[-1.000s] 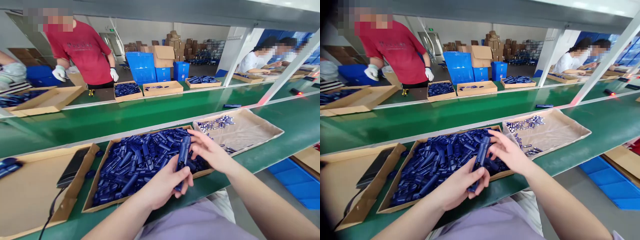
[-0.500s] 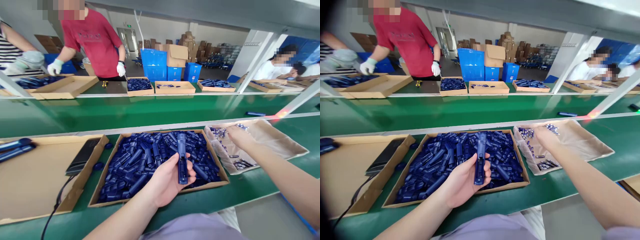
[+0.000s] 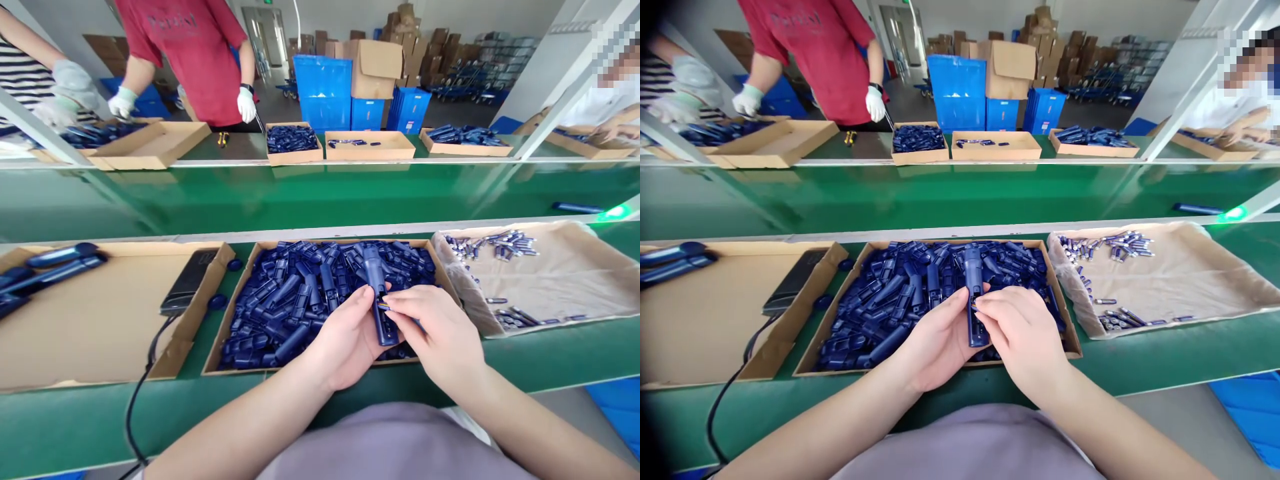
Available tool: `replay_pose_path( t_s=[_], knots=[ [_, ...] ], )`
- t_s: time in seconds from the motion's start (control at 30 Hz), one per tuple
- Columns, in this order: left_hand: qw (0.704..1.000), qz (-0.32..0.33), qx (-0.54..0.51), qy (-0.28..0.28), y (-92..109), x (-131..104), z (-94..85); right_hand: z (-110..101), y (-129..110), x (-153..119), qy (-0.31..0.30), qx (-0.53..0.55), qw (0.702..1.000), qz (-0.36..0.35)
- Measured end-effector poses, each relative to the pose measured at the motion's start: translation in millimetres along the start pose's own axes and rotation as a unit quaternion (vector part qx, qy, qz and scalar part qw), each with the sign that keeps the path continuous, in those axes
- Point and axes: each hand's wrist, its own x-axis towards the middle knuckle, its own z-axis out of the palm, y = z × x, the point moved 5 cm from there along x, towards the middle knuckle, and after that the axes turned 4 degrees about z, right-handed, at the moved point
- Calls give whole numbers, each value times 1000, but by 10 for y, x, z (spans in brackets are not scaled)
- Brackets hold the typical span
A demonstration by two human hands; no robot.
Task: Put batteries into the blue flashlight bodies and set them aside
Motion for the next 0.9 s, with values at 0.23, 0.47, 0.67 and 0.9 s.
replay_pose_path(
  t_s=[0.23,0.47,0.67,0.9],
  knots=[
    [998,26,-13,48,63,6,-13,45,-203,-115,-38,-51,996,-67],
    [997,33,8,73,97,37,-24,31,-307,-62,-151,-66,984,-66],
    [996,35,74,25,93,-15,49,-700,1259,-209,-227,-227,918,234],
    [992,32,119,-27,1,-10,74,-818,2298,-529,-356,-240,849,308]
  ],
)
